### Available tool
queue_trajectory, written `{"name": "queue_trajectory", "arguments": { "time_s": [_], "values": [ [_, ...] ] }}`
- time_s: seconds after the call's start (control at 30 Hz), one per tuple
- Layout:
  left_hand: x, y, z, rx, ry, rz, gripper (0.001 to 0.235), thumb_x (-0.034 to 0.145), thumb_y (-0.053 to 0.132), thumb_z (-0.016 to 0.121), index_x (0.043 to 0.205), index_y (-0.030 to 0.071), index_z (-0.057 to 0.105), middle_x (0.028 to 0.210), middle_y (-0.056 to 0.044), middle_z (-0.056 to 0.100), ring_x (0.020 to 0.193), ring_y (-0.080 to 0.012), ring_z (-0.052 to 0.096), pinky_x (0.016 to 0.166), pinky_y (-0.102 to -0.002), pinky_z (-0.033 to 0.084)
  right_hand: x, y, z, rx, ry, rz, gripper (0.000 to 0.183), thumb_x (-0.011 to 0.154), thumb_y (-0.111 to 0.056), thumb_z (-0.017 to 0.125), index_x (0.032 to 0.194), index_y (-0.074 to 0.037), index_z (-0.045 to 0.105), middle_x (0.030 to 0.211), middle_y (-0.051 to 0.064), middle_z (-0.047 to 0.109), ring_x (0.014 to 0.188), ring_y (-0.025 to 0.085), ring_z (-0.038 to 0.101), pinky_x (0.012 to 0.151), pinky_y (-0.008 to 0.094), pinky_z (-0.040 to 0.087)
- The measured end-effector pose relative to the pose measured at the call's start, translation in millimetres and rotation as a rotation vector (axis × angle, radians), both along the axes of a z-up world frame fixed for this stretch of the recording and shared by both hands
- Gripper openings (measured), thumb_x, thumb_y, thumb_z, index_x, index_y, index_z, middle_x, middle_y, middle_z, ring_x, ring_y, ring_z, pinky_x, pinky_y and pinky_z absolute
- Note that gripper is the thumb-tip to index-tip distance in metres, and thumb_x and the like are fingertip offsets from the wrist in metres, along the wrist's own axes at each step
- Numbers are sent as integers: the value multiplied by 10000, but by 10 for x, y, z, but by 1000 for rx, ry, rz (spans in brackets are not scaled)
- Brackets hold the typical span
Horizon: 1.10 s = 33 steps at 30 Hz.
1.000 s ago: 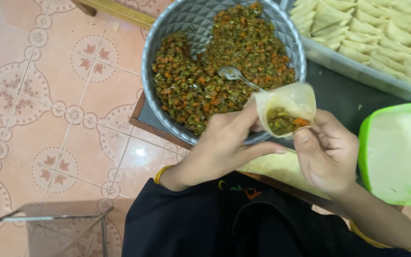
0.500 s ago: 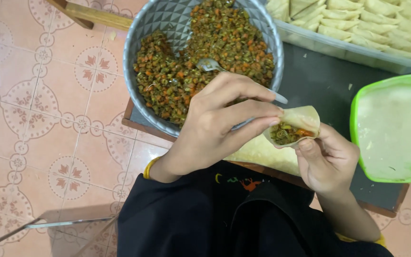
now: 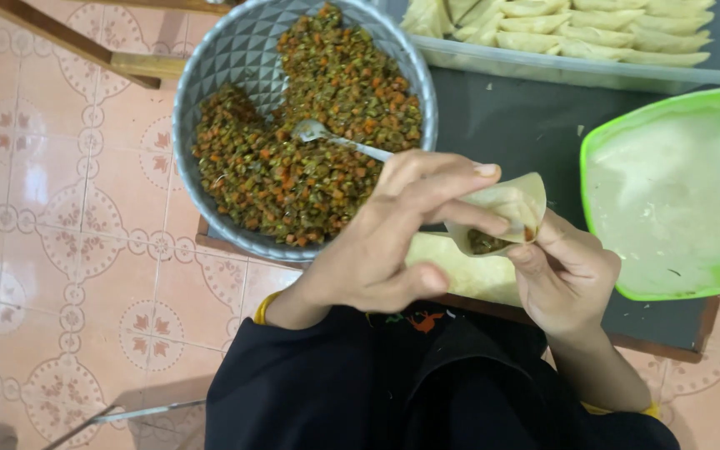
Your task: Prepare samosas by filling triangular pastry sheets with a vegetable mixture and folding them.
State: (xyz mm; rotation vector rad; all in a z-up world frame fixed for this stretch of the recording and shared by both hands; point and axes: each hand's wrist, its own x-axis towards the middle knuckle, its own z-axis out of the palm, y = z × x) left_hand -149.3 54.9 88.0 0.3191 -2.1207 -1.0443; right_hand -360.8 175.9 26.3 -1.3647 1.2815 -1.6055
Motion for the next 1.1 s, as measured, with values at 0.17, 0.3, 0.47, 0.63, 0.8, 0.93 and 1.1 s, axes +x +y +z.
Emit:
{"name": "queue_trajectory", "arguments": {
  "time_s": [0.17,0.3,0.47,0.63,0.8,0.93,1.1],
  "values": [
    [-112,18,-1,99,-41,-139,829,1130,709,229,1597,25,204,1395,-58,660,1499,-285,381,1273,-476,161,-117,8,-6,44,177,-81,449,1056,-223,706,1378,83,643,979,63,705,811,47,603,729,170,493],
    [-98,-12,-11,196,-43,-174,792,1127,678,287,1583,30,277,1392,-56,668,1518,-278,395,1268,-485,197,-122,-8,-45,0,54,-24,476,1067,-222,712,1397,103,603,1116,111,725,924,74,651,827,191,532],
    [-67,42,-71,138,8,-76,614,1147,574,414,1487,63,435,1337,-38,716,1477,-262,456,1234,-478,314,-120,7,-113,-50,-173,31,454,1081,-193,732,1361,141,602,1156,122,727,974,97,668,881,211,549],
    [-7,68,-65,-85,-86,24,652,1076,567,483,1481,57,477,1346,-51,716,1491,-291,449,1220,-519,280,-91,-4,-117,-46,-183,27,487,1065,-176,740,1392,153,590,1150,123,729,968,97,666,879,201,540],
    [32,88,-68,-38,-53,3,696,1055,584,489,1461,19,491,1380,-65,692,1500,-305,429,1238,-534,292,-64,-13,-159,-49,-147,18,485,1068,-171,738,1389,157,583,1161,127,725,978,100,663,900,203,538],
    [117,290,-412,270,158,243,412,1054,389,583,1268,42,642,1294,-90,723,1253,-262,662,1061,-446,553,-56,-48,-179,-71,-268,41,525,1061,-157,748,1433,161,558,1206,149,718,1031,122,674,968,234,538],
    [48,333,-373,538,116,368,233,972,172,726,1163,39,736,1150,-110,777,1014,-207,792,880,-361,663,-57,-35,-240,-86,-383,90,520,1062,-109,745,1450,168,535,1251,169,702,1104,155,682,1048,289,542]
  ]
}}
